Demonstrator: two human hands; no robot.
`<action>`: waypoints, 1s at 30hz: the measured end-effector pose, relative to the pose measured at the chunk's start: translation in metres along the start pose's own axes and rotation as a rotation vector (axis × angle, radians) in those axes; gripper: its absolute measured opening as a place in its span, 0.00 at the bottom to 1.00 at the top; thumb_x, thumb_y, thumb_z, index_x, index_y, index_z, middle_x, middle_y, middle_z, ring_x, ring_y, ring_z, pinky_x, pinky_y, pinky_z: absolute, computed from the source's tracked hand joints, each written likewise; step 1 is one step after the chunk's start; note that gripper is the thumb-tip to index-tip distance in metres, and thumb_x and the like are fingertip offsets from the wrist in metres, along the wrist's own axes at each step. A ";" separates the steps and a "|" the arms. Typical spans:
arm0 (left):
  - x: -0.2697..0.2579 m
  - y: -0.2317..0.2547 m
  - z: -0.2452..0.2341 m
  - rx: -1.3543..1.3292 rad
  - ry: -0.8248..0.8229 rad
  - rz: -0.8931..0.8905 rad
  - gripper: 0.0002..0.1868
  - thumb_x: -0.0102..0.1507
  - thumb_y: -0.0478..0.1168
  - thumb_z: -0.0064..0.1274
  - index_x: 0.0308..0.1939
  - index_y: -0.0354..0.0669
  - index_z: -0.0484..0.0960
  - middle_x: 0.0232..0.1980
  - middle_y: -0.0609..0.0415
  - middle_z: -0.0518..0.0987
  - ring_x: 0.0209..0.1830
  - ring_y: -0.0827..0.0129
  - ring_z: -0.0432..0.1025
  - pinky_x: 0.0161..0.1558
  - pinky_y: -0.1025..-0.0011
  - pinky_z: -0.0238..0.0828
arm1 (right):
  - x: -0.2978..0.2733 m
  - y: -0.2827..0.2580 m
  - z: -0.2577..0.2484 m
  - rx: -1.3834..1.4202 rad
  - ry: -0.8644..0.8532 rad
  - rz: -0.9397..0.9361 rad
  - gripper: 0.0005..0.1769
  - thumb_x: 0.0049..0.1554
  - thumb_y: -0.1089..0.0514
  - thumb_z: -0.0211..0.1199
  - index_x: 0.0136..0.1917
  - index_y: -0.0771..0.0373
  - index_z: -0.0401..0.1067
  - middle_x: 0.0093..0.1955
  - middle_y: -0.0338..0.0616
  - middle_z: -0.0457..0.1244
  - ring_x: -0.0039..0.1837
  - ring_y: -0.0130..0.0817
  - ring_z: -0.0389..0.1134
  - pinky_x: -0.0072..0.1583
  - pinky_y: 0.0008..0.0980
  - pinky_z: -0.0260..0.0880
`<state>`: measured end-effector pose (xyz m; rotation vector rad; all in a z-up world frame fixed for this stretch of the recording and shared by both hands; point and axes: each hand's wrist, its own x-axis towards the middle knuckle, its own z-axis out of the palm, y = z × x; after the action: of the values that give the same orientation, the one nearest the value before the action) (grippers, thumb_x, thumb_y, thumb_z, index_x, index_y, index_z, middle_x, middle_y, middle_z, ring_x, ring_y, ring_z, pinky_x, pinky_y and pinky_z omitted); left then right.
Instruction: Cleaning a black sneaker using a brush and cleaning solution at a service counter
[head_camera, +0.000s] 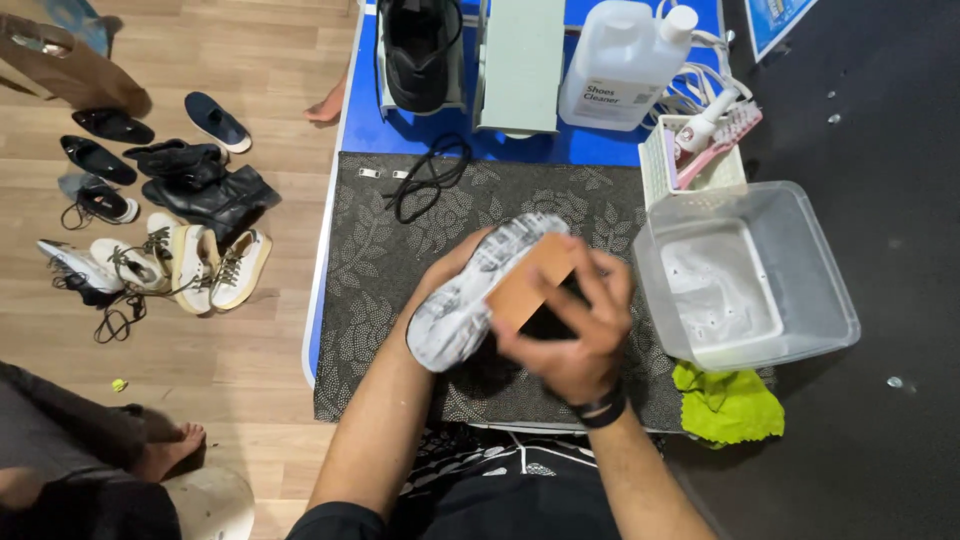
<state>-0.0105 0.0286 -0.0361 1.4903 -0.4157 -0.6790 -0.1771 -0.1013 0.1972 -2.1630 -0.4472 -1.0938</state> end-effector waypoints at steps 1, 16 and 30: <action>0.005 -0.012 -0.002 -0.001 -0.001 0.002 0.24 0.72 0.55 0.42 0.58 0.43 0.85 0.64 0.44 0.79 0.71 0.62 0.68 0.72 0.66 0.58 | 0.003 0.009 -0.002 -0.049 0.020 0.047 0.31 0.38 0.46 0.82 0.53 0.57 0.80 0.65 0.61 0.65 0.57 0.61 0.64 0.59 0.55 0.64; 0.036 -0.008 -0.001 0.396 -0.199 0.189 0.12 0.66 0.45 0.47 0.45 0.46 0.82 0.50 0.50 0.83 0.51 0.64 0.71 0.54 0.63 0.68 | 0.015 -0.018 0.007 -0.008 -0.205 -0.005 0.33 0.35 0.43 0.83 0.53 0.51 0.79 0.60 0.57 0.64 0.61 0.61 0.63 0.61 0.56 0.64; -0.009 0.073 0.016 0.295 -0.294 0.392 0.18 0.69 0.44 0.48 0.51 0.32 0.84 0.47 0.37 0.85 0.48 0.49 0.79 0.55 0.54 0.71 | 0.014 -0.031 0.009 0.050 -0.190 0.008 0.35 0.32 0.45 0.83 0.55 0.47 0.81 0.65 0.57 0.65 0.60 0.61 0.64 0.62 0.54 0.64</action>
<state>-0.0166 0.0185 0.0382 1.5252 -1.0410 -0.5364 -0.1816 -0.0728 0.2171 -2.2311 -0.5452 -0.8673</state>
